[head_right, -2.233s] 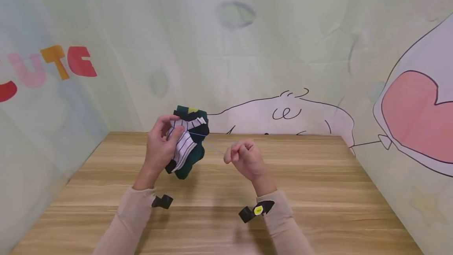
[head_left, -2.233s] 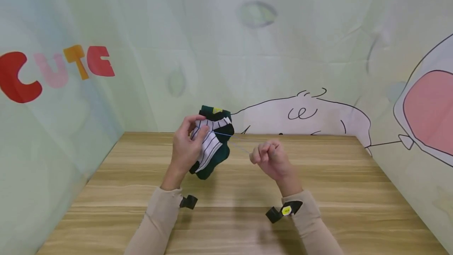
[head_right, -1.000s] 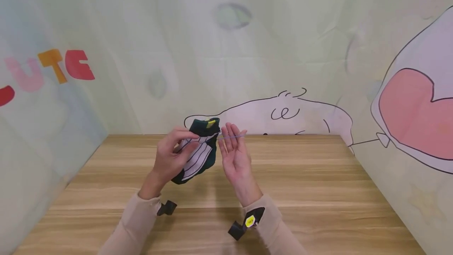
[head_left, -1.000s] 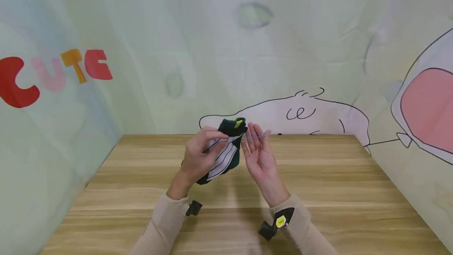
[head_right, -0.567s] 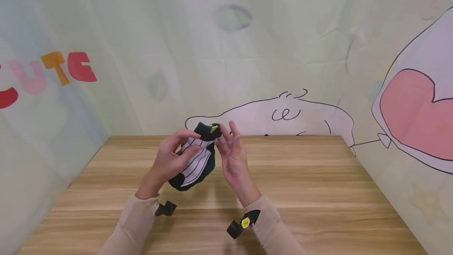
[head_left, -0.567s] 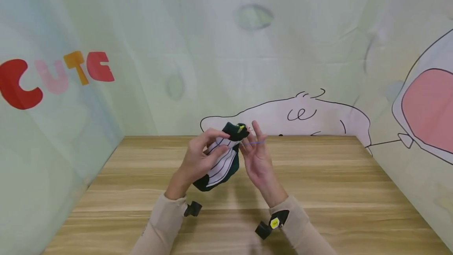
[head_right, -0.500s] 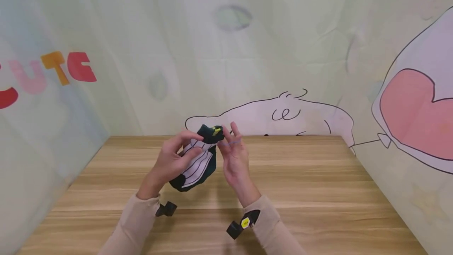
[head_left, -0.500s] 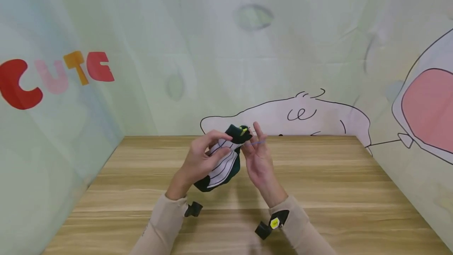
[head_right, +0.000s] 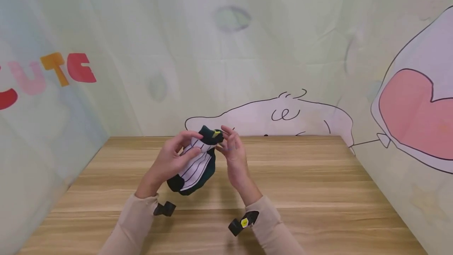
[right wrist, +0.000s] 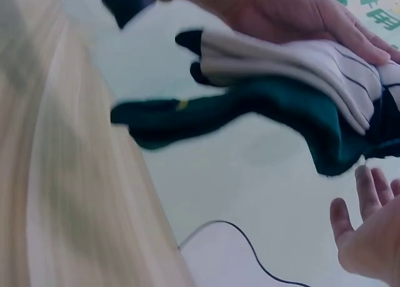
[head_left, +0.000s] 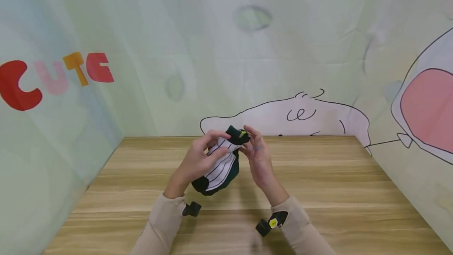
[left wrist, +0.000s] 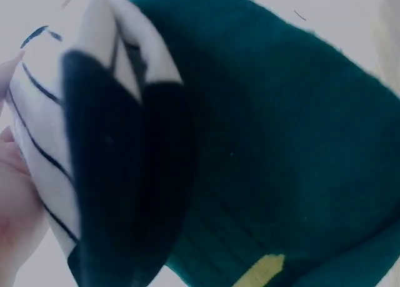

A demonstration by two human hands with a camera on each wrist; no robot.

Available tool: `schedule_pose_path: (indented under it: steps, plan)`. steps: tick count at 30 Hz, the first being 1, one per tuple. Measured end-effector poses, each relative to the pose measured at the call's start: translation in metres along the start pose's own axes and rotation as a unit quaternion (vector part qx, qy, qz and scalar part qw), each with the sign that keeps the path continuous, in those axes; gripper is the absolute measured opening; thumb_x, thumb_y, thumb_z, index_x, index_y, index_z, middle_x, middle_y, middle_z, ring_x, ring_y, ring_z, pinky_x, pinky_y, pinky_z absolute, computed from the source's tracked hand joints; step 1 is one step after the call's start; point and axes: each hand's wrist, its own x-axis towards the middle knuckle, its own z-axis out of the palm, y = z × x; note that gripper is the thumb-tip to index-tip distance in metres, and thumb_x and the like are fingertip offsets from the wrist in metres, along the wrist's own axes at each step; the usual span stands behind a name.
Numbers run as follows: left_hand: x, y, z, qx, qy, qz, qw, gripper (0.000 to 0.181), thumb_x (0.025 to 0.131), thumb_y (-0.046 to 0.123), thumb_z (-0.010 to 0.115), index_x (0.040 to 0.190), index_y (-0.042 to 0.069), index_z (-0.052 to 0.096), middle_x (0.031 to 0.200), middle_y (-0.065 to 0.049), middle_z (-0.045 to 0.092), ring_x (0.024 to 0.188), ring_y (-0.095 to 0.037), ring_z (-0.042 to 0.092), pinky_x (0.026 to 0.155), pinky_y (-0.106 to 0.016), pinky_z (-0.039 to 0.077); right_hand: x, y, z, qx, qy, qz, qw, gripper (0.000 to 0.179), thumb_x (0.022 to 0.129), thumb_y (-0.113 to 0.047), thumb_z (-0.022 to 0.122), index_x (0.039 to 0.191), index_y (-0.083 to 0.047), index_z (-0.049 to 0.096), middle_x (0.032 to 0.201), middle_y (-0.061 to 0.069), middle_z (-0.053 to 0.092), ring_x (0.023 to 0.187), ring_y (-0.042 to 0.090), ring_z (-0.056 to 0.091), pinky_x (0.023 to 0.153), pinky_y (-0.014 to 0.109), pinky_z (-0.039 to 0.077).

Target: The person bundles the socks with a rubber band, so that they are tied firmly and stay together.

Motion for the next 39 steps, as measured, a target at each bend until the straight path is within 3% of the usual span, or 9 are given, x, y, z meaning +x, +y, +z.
schedule_pose_path:
  steps: [3, 7, 14, 23, 34, 39]
  plan:
    - [-0.001, 0.002, -0.003, -0.014, -0.001, -0.029, 0.9995, 0.036, 0.089, -0.007, 0.069, 0.122, 0.006, 0.060, 0.075, -0.001, 0.055, 0.064, -0.014, 0.049, 0.055, -0.025, 0.039, 0.000, -0.004, -0.002, -0.040, -0.046, -0.024, 0.9978, 0.093, 0.086, -0.070, 0.060, 0.144, 0.000, 0.041, 0.130, 0.004, 0.056, 0.111, 0.018, 0.063, 0.097, 0.038, 0.046]
    - [-0.001, 0.004, -0.006, -0.037, -0.019, -0.067, 0.9969, 0.034, 0.092, -0.005, 0.067, 0.124, 0.005, 0.058, 0.086, -0.006, 0.060, 0.067, -0.016, 0.054, 0.058, -0.025, 0.043, 0.000, -0.010, -0.007, -0.092, -0.095, -0.028, 0.9908, 0.093, 0.086, -0.071, 0.060, 0.146, -0.003, 0.039, 0.138, 0.011, 0.051, 0.120, 0.021, 0.056, 0.101, 0.043, 0.042]
    - [-0.001, 0.007, -0.005, -0.062, -0.058, -0.119, 0.9892, 0.033, 0.095, 0.001, 0.066, 0.126, 0.006, 0.058, 0.105, -0.010, 0.066, 0.074, -0.019, 0.060, 0.065, -0.025, 0.047, -0.001, -0.017, -0.011, -0.136, -0.132, -0.024, 0.9815, 0.089, 0.088, -0.068, 0.060, 0.146, -0.003, 0.041, 0.140, 0.015, 0.050, 0.130, 0.025, 0.045, 0.105, 0.046, 0.035]
    - [0.000, 0.006, -0.001, -0.092, -0.091, -0.125, 0.9838, 0.031, 0.095, 0.000, 0.065, 0.125, 0.003, 0.059, 0.114, -0.013, 0.067, 0.084, -0.019, 0.065, 0.074, -0.026, 0.052, -0.002, -0.019, -0.008, -0.152, -0.150, -0.022, 0.9767, 0.075, 0.093, -0.056, 0.063, 0.143, -0.002, 0.044, 0.143, 0.028, 0.048, 0.130, 0.029, 0.048, 0.097, 0.033, 0.048]
    - [0.000, 0.010, -0.001, -0.097, -0.125, -0.137, 0.9779, 0.030, 0.096, 0.003, 0.066, 0.125, 0.002, 0.060, 0.118, -0.011, 0.066, 0.092, -0.021, 0.067, 0.077, -0.030, 0.055, -0.006, -0.022, -0.007, -0.229, -0.139, -0.015, 0.9634, 0.052, 0.099, -0.039, 0.062, 0.139, -0.007, 0.049, 0.136, 0.013, 0.056, 0.123, 0.029, 0.051, 0.093, 0.043, 0.048]
    - [0.001, 0.011, -0.001, -0.091, -0.136, -0.125, 0.9787, 0.029, 0.096, 0.004, 0.066, 0.124, 0.003, 0.061, 0.120, -0.010, 0.065, 0.095, -0.021, 0.067, 0.080, -0.031, 0.054, -0.006, -0.023, -0.008, -0.256, -0.154, -0.016, 0.9541, 0.051, 0.097, -0.038, 0.064, 0.138, -0.009, 0.052, 0.132, 0.012, 0.057, 0.117, 0.029, 0.054, 0.090, 0.044, 0.049]
